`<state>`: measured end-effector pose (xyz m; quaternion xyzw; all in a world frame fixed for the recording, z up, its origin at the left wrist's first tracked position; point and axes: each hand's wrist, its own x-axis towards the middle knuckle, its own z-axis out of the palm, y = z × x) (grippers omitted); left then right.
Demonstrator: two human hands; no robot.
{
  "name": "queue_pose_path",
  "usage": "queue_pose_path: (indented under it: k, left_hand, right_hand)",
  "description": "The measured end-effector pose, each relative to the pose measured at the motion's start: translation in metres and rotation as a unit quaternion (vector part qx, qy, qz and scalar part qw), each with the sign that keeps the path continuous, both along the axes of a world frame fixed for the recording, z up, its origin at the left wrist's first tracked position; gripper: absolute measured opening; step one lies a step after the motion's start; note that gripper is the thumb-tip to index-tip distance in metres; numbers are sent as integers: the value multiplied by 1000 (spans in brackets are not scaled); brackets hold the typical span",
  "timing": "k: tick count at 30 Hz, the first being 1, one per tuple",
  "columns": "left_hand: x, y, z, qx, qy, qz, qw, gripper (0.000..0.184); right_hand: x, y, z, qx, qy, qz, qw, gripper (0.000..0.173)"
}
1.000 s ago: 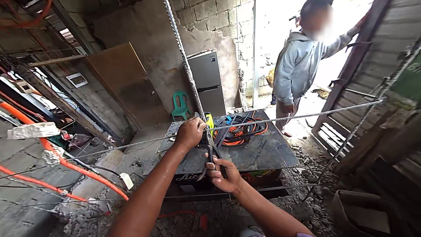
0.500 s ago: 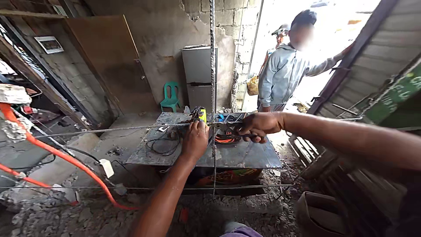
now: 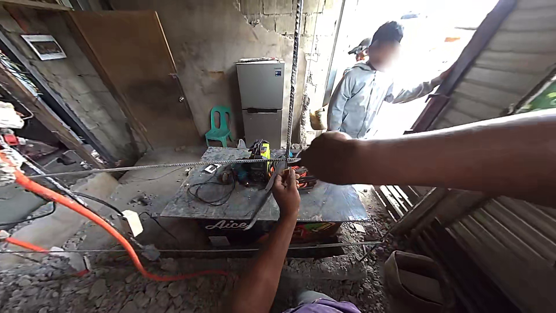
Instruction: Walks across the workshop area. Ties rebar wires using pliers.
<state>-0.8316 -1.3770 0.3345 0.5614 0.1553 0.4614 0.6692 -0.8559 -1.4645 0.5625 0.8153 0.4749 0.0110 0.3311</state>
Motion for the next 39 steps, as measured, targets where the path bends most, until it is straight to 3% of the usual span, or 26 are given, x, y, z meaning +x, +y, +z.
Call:
queue_pose_path:
  k: [2,4,7,10,14,15,17,19,21,25,29,34,36,39]
  left_hand:
    - [-3,10,2,17,17,-24,999,15]
    - [-8,18,6,39,40,-42,998,15]
    - [-24,35,21,79,127,-98,984,18]
    - [-42,55,38,164,216,-105,957,24]
    - [-56,70,54,246,199,-35,948,41]
    - [-57,74,57,292,182,12,939,43]
    - [-55,85,65,422,157,112,886,40]
    - [-49,102,82,533,190,129,815,36]
    - [-41,116,97,572,268,65,772,34]
    - [-36,120,104,525,380,-50,760,28]
    - [-39,115,99,519,387,-33,761,27]
    - [-37,114,100,514,390,-28,763,26]
    - [-36,113,103,510,400,-33,761,26]
    - [-35,113,104,507,406,-32,759,26]
  right_hand:
    - [41,-21,2,15,82,-17,996,9]
    - [81,-50,-10,63,279,-117,951,19]
    - [105,-103,-59,161,593,-275,739,28]
    - [76,-133,-134,306,723,-293,546,34]
    - [28,-117,-207,430,835,-212,268,48]
    - [20,-106,-217,438,855,-179,214,51]
    - [10,-82,-229,434,881,-132,134,56]
    - [5,-61,-233,443,884,-109,100,57]
    - [7,-46,-232,475,869,-103,95,55]
    - [21,-33,-228,477,869,-114,65,54]
    - [32,-31,-227,429,899,-83,36,55]
    - [33,-26,-226,416,907,-59,28,50]
    - [34,-20,-233,396,918,-30,-15,48]
    - [34,-7,-244,296,947,20,-126,42]
